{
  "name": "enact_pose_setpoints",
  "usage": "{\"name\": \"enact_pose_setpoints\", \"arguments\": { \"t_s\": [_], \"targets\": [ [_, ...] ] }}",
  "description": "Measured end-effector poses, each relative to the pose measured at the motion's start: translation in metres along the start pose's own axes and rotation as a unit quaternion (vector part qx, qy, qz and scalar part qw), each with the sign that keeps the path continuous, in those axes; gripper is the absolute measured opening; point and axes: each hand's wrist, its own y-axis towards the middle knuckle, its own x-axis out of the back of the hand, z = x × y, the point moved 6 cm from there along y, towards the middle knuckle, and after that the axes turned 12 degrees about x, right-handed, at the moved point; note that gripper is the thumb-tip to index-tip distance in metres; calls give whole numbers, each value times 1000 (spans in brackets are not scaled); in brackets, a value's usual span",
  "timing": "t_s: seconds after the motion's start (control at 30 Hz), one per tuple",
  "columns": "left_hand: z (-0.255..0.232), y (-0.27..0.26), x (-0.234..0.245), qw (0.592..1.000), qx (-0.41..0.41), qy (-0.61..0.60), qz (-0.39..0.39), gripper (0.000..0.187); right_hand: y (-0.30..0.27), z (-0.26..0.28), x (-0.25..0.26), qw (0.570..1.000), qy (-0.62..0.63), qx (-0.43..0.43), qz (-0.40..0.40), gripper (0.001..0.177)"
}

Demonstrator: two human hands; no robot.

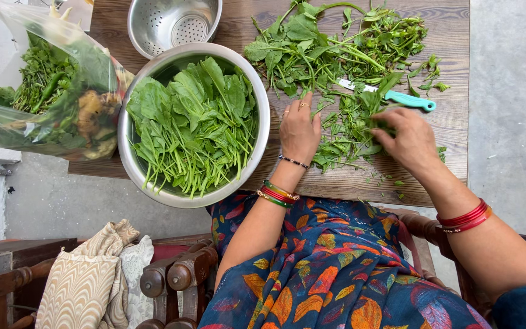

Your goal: The person sits at a table and repeatedly picks up spinach leaves, removes stems and unwanted parts by hand, and places the cleaned leaves into a metal bowl. Discarded stems and trimmings accumulate on the table beside the bowl.

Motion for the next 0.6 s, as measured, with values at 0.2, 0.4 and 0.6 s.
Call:
{"name": "enact_pose_setpoints", "arguments": {
  "t_s": [0.2,0.4,0.6],
  "targets": [
    [-9,32,-52,997,-37,48,41,26,0,9,8,995,6,56,-88,17],
    [-21,49,-69,985,-69,154,33,34,2,-9,18,995,-12,-82,-56,27],
    [6,27,-45,969,45,235,52,23,1,-2,-4,999,30,11,37,26]
  ]
}}
